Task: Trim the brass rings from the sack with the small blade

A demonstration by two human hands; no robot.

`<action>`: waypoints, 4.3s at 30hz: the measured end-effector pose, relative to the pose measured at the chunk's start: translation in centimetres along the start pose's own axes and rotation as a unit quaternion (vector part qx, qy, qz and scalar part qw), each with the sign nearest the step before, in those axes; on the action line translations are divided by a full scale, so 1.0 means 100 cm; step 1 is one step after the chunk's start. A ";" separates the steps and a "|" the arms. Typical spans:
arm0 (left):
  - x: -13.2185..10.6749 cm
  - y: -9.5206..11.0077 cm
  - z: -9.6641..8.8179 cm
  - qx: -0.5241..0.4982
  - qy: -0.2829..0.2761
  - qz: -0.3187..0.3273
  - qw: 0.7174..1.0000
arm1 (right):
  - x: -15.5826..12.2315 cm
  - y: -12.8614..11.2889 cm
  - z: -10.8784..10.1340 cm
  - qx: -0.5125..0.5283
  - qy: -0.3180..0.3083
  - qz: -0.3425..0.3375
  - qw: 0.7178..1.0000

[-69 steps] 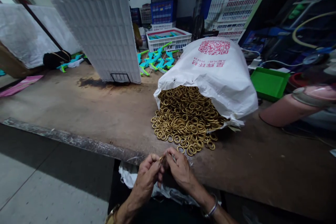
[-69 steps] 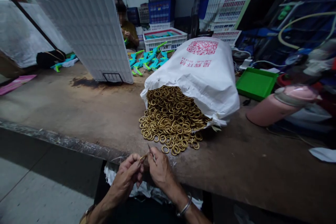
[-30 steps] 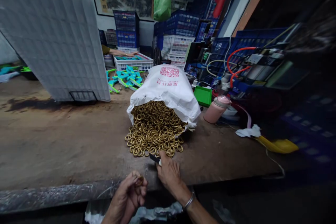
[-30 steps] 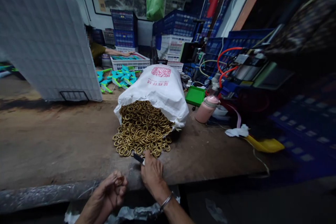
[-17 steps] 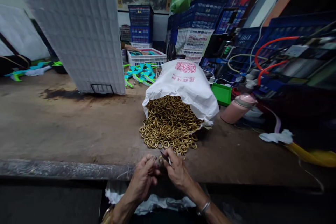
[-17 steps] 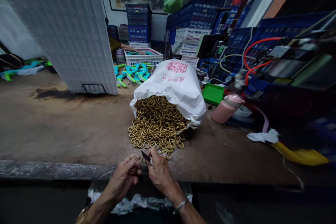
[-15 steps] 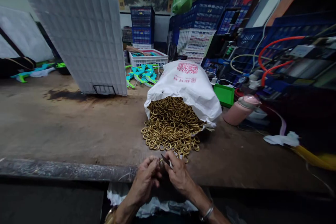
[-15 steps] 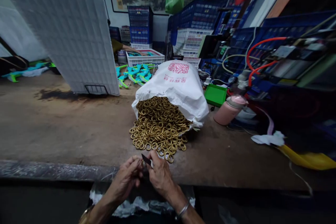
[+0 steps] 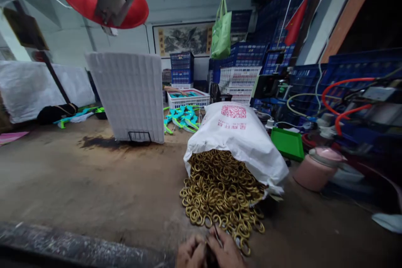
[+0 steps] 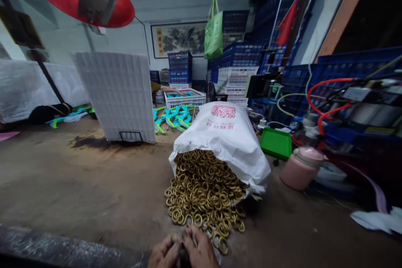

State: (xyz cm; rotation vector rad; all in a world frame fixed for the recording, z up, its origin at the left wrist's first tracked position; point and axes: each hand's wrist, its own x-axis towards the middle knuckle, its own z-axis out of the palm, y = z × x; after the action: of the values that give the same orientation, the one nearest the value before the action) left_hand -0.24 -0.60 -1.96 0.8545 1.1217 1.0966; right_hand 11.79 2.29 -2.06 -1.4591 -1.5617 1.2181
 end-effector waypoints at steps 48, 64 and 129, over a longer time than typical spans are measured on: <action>-0.036 0.023 0.000 -0.231 -0.053 -0.089 0.967 | -0.001 -0.015 -0.007 -0.418 0.038 -0.034 0.907; -0.026 0.020 -0.019 -0.337 -0.013 -0.144 0.930 | 0.018 -0.023 0.001 -0.467 0.033 -0.015 0.884; -0.022 0.023 -0.013 -0.036 0.021 -0.039 0.998 | -0.020 -0.031 0.001 -0.413 -0.114 -0.084 0.900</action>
State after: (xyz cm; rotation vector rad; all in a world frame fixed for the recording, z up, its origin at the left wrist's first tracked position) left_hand -2.13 -2.10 0.42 0.7295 1.1340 1.0881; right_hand 10.89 0.54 1.03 -1.6469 -2.4990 0.6385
